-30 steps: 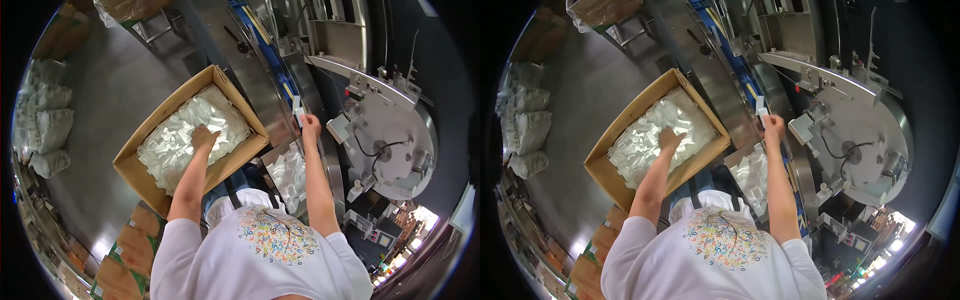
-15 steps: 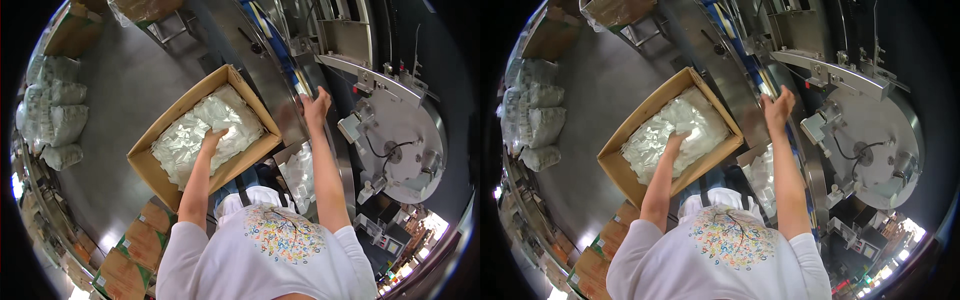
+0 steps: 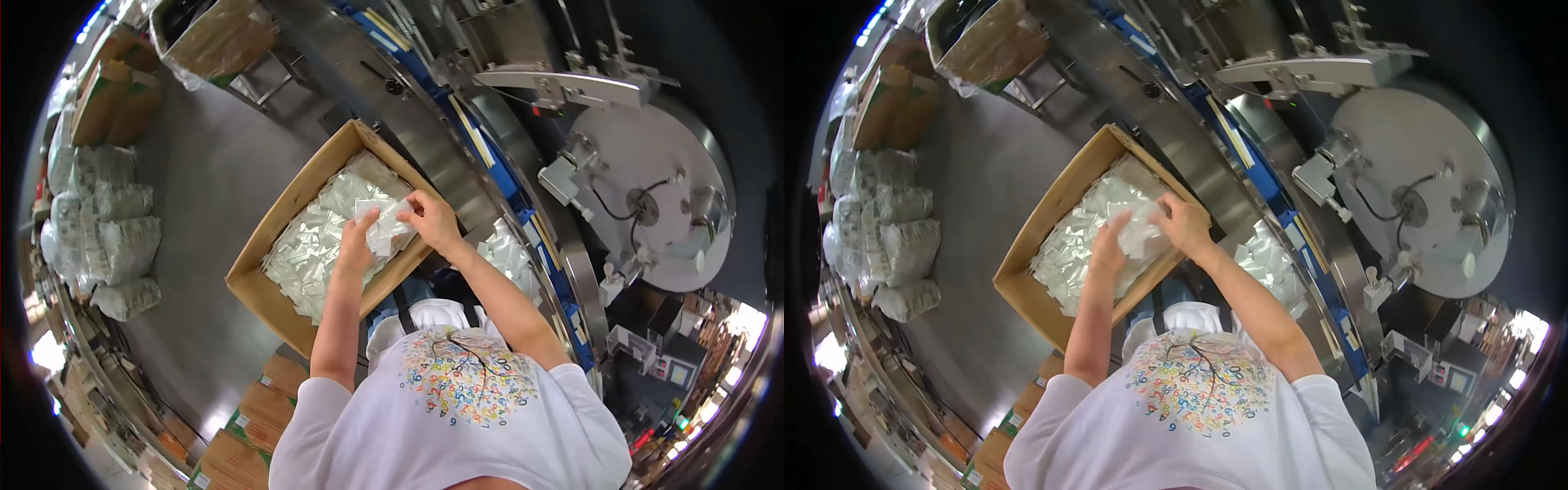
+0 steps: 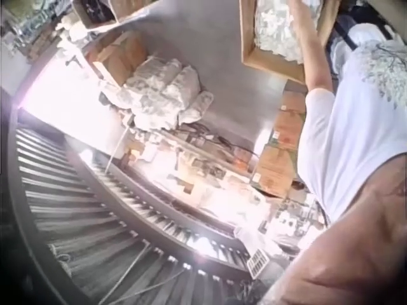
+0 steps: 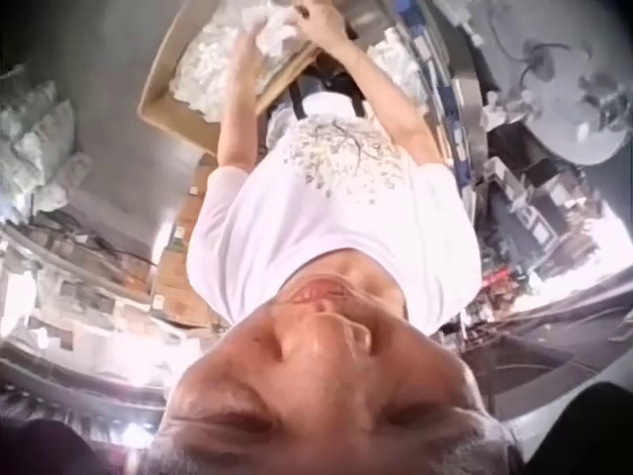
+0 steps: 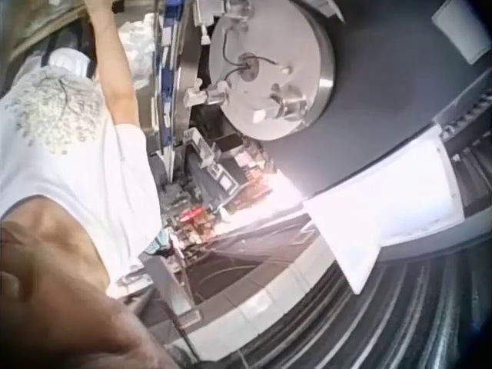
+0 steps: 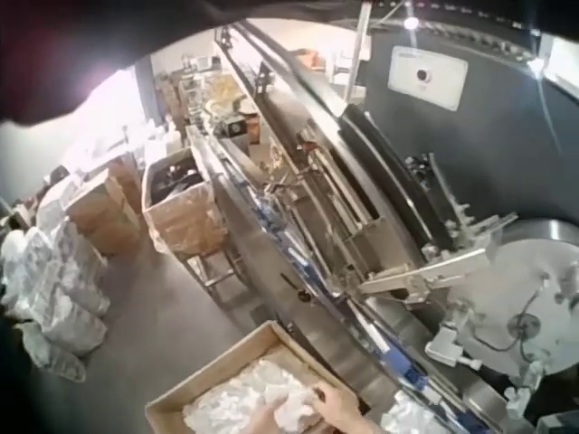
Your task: Transfer small white containers from a storage box onto a moving conveyor belt.
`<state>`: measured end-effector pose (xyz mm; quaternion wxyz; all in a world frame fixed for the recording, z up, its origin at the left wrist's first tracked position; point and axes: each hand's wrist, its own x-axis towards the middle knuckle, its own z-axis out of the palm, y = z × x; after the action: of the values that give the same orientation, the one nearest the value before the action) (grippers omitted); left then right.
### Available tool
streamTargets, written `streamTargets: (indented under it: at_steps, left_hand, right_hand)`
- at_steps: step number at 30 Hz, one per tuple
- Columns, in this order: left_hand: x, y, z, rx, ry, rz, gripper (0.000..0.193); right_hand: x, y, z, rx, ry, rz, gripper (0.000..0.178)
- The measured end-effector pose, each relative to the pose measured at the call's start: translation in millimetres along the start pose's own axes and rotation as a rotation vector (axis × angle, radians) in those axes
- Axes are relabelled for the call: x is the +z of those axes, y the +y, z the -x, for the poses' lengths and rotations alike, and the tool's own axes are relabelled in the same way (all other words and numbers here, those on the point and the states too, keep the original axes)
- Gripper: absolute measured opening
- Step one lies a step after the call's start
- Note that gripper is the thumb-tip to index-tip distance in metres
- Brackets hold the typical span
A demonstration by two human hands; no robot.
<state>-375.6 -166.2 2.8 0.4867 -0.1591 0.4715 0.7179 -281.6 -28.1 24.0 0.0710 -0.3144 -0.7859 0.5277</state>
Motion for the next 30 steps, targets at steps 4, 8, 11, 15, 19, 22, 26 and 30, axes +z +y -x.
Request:
streamTargets:
  at_steps: [4, 8, 11, 15, 19, 22, 26, 30]
  left_hand:
    - [29.8, -4.2, 5.7, -0.001, -0.009, -0.102, 0.032]
    - [66.4, -20.4, 11.2, -0.066, -0.099, -0.123, 0.030]
    - [92.3, -47.4, 17.8, -0.114, -0.149, -0.202, 0.026]
    - [137.5, -84.1, 31.0, -0.267, -0.386, -0.568, 0.030]
    - [142.3, -160.3, 25.9, -0.273, -0.604, -0.566, 0.029]
    - [154.8, -189.9, 41.0, -0.047, -0.656, -0.785, 0.029]
    - [178.1, -202.7, 57.1, -0.285, -0.652, -0.827, 0.038]
    - [189.5, -213.6, 59.8, -0.356, -0.594, -0.838, 0.037]
  right_hand:
    - [-39.2, 33.3, 13.7, 0.072, 0.319, -0.116, 0.024]
    - [-114.8, 98.5, 34.6, 0.430, 0.617, -0.468, 0.016]
    - [-142.4, 113.3, 64.9, 0.456, 0.689, -0.515, 0.013]
    - [-148.6, 109.9, 124.9, 0.403, 0.575, -0.382, 0.012]
    - [-143.2, 106.0, 168.4, 0.497, 0.605, -0.334, 0.014]
    - [-159.3, 151.0, 205.7, 0.548, 0.913, -0.197, 0.015]
    - [-216.6, 249.8, 306.5, 0.843, 0.957, 0.374, 0.028]
    - [-203.2, 208.7, 301.8, 0.544, 1.083, 0.463, 0.043]
